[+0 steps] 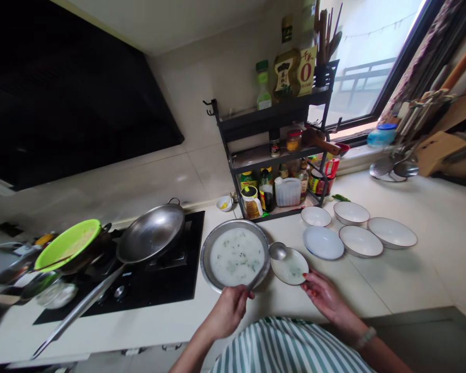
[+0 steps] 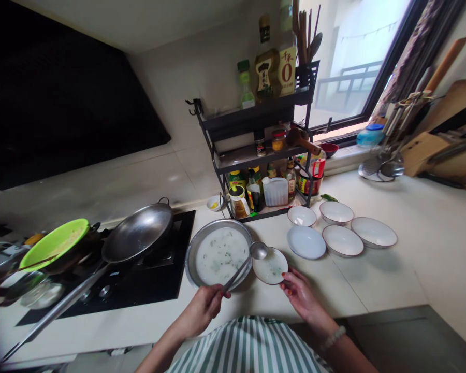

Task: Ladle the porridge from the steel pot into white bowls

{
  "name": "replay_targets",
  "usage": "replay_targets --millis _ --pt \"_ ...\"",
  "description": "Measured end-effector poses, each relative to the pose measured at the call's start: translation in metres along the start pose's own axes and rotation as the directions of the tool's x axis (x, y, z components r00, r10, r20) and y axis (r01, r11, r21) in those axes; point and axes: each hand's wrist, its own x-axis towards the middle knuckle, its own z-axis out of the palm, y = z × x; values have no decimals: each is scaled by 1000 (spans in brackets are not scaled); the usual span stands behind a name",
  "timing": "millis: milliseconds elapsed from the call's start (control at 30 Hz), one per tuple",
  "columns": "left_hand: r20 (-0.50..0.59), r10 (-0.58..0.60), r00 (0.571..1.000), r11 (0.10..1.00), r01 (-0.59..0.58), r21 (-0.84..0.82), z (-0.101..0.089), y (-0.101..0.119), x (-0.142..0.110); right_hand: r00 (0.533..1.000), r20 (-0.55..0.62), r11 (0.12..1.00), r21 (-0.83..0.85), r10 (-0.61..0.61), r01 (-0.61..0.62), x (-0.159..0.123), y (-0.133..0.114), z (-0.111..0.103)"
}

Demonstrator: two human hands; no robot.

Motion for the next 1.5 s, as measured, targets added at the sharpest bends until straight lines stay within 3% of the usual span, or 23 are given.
replay_targets --millis 100,167,333,533,733,867,1500 --pt "13 -198 980 935 192 -298 -3 -16 5 1000 3 999 -35 -17 17 0 0 -1" --pt "-6 -309 951 880 284 -380 -6 -26 8 1000 -1 999 -44 -25 25 1 0 -2" --pt "-105 -437 893 872 393 -292 -8 -44 13 1000 -2 999 -35 -23 23 3 2 -3" --pt "-99 -490 866 853 452 -261 -4 -45 17 999 17 994 -97 -40 41 4 4 -7" --pt "26 -530 847 705 458 -542 -15 -36 12 998 24 992 -115 -49 52 3 2 -8" --pt "55 -527 848 632 435 -642 -23 -35 8 999 0 996 -82 -44 44 4 1 -8" --pt "183 -511 840 480 456 -750 -32 -12 -1 998 27 993 -108 -52 55 6 5 -9"
